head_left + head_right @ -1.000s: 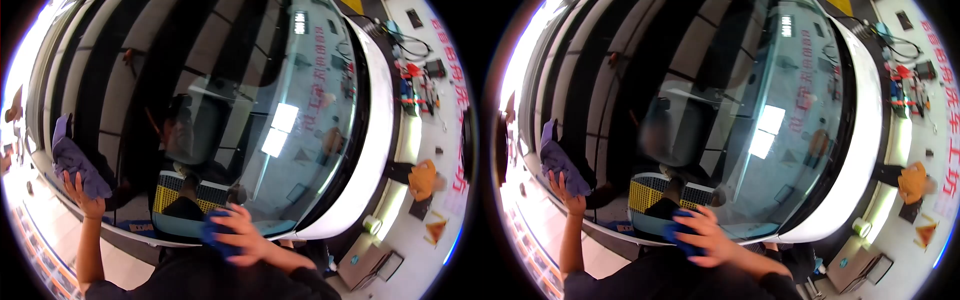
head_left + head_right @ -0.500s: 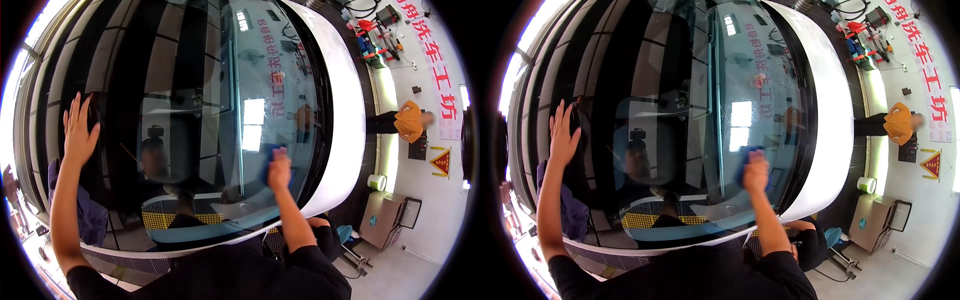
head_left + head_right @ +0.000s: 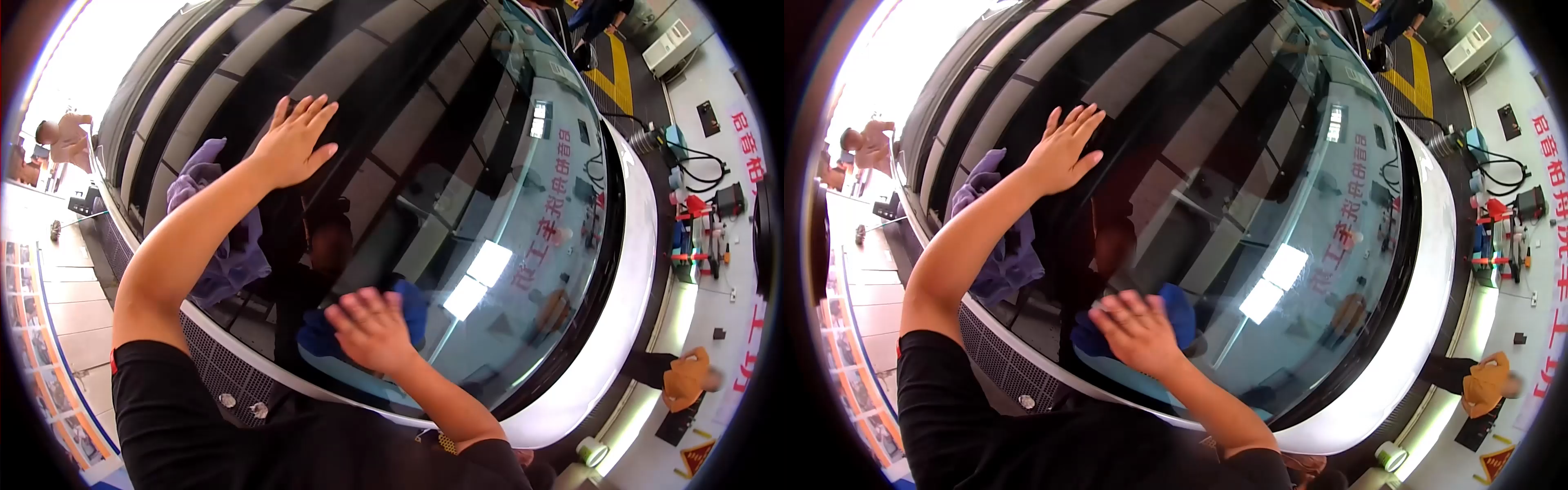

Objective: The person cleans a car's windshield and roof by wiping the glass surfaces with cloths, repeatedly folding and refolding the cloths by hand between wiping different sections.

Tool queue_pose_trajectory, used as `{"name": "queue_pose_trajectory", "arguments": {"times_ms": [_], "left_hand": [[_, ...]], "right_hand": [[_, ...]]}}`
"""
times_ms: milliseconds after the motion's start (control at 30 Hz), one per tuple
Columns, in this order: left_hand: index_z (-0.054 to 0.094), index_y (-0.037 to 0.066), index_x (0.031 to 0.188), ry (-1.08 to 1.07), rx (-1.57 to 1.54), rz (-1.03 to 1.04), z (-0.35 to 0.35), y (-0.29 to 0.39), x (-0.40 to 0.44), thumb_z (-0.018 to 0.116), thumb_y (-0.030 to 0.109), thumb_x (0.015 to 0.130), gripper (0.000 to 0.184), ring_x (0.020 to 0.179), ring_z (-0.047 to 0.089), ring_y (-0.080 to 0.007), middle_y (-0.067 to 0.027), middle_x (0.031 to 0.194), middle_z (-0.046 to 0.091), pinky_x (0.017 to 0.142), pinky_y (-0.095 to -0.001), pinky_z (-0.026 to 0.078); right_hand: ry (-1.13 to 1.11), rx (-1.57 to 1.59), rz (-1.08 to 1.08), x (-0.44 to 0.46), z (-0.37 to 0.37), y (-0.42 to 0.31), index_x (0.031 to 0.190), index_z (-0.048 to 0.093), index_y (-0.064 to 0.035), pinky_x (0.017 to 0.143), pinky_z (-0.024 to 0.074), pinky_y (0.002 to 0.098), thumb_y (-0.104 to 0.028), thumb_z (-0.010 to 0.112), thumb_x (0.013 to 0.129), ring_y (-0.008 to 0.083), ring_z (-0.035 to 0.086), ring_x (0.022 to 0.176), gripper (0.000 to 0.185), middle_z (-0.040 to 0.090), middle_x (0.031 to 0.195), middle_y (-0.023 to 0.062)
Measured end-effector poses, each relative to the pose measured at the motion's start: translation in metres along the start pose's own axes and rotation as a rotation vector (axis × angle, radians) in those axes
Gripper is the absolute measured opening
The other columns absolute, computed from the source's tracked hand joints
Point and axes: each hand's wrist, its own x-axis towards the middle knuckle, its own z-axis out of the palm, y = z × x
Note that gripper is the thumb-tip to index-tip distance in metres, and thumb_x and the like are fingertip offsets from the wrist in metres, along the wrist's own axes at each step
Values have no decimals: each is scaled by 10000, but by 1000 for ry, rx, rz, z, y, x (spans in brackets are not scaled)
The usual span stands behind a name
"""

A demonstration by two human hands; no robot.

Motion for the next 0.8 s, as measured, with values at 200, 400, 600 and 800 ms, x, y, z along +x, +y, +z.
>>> {"name": "queue_pose_trajectory", "arguments": {"times_ms": [200,400,600,800], "left_hand": [[263,100,1532,-45,166,-212,-8,-49,-65,475,486,964,720,1476,171,-391,-174,1604,187,1163,-590,51],[307,96,1509,39,141,-200,-3,-50,-64,471,526,958,718,1471,201,-369,-169,1590,233,1186,-539,116],[348,97,1497,84,103,-209,-4,-48,-64,494,517,940,713,1464,229,-368,-173,1573,283,1182,-527,138],[339,95,1503,113,71,-210,-1,-49,-65,543,499,911,745,1458,233,-393,-201,1563,289,1179,-539,141]], "right_hand": [[-188,-224,779,-40,-26,98,1503,327,-50,1156,137,614,-482,749,745,511,209,1427,969,237,1544,308],[179,-586,678,108,-13,174,1436,424,-61,1128,184,632,-184,524,938,446,270,1421,523,323,1541,218],[-297,-181,-67,97,33,-42,1345,538,-87,1095,223,654,-493,649,764,429,360,1379,717,395,1513,149],[-48,-499,18,163,12,137,1390,515,-187,1102,164,698,-346,612,859,416,207,1456,562,319,1547,176]]}}
